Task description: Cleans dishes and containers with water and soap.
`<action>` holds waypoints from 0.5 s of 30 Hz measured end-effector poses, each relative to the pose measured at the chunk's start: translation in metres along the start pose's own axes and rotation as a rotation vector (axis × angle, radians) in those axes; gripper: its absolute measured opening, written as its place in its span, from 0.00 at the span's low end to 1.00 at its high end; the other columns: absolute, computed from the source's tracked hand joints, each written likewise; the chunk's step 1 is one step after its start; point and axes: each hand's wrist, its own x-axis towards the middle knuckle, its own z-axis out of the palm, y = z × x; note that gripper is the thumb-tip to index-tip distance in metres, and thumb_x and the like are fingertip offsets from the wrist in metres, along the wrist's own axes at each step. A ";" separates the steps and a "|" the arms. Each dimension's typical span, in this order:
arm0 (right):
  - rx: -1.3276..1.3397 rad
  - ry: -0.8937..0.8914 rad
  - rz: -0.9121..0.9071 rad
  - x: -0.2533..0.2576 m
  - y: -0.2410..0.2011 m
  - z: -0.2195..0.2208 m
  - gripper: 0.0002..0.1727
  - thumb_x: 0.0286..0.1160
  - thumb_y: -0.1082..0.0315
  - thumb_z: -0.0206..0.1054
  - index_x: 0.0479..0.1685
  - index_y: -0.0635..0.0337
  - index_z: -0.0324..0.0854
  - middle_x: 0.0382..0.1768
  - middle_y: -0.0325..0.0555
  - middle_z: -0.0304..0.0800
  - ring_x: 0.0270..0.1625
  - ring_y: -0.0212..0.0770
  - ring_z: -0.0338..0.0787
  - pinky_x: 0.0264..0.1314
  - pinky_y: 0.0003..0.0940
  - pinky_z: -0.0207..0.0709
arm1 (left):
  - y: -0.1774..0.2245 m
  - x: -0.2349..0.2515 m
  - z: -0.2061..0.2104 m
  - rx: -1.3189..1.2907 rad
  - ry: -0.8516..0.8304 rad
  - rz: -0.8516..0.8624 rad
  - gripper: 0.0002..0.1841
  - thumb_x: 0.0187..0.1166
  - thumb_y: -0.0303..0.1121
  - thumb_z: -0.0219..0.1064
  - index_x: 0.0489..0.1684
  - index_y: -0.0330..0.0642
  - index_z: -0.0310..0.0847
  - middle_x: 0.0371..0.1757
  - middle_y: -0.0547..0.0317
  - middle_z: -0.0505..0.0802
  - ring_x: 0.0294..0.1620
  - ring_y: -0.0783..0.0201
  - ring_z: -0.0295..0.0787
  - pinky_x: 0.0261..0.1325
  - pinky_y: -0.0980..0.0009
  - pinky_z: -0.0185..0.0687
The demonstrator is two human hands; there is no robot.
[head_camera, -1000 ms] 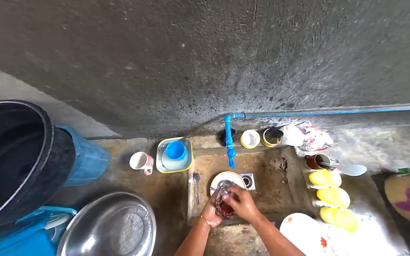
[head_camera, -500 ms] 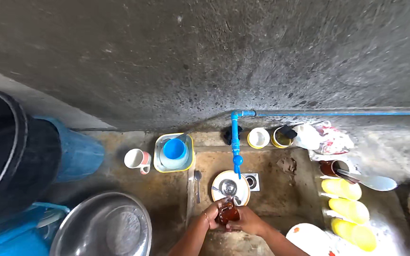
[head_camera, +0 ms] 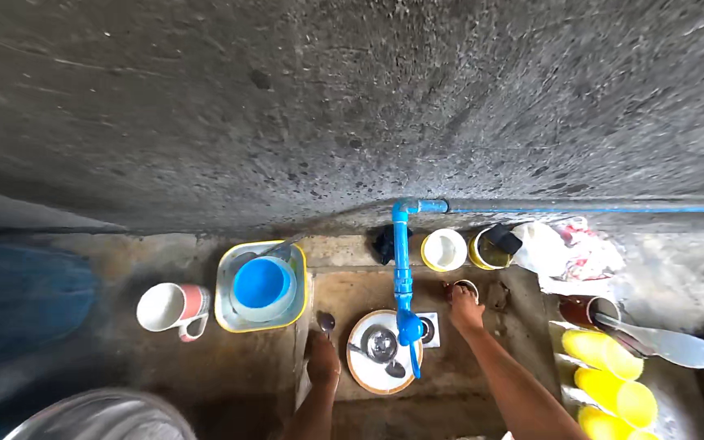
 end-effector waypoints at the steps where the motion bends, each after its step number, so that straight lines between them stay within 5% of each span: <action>1: -0.003 0.041 0.017 0.004 0.002 0.003 0.27 0.77 0.73 0.66 0.78 0.63 0.73 0.81 0.60 0.73 0.86 0.63 0.68 0.78 0.76 0.61 | 0.001 0.001 0.000 0.002 -0.019 -0.020 0.25 0.91 0.33 0.48 0.85 0.34 0.60 0.78 0.38 0.80 0.71 0.44 0.86 0.66 0.48 0.84; 6: 0.142 0.177 0.063 -0.006 0.006 0.011 0.27 0.80 0.63 0.67 0.78 0.60 0.73 0.81 0.59 0.73 0.86 0.59 0.69 0.85 0.71 0.54 | 0.004 0.004 -0.013 0.163 -0.147 -0.028 0.28 0.84 0.37 0.60 0.78 0.27 0.67 0.73 0.35 0.83 0.69 0.43 0.86 0.64 0.48 0.85; 10: 0.601 0.404 0.055 -0.045 0.007 0.013 0.27 0.74 0.70 0.74 0.71 0.71 0.76 0.71 0.68 0.81 0.75 0.62 0.80 0.79 0.60 0.71 | 0.001 0.010 -0.012 0.174 -0.131 0.021 0.28 0.85 0.46 0.62 0.72 0.28 0.76 0.72 0.36 0.85 0.71 0.43 0.85 0.67 0.46 0.82; 15: 1.163 0.371 0.143 -0.093 0.010 0.038 0.19 0.73 0.76 0.73 0.62 0.72 0.78 0.53 0.61 0.89 0.55 0.48 0.90 0.62 0.46 0.83 | -0.002 0.002 -0.007 0.056 -0.093 0.089 0.30 0.85 0.42 0.64 0.80 0.31 0.69 0.81 0.33 0.75 0.79 0.38 0.76 0.76 0.45 0.76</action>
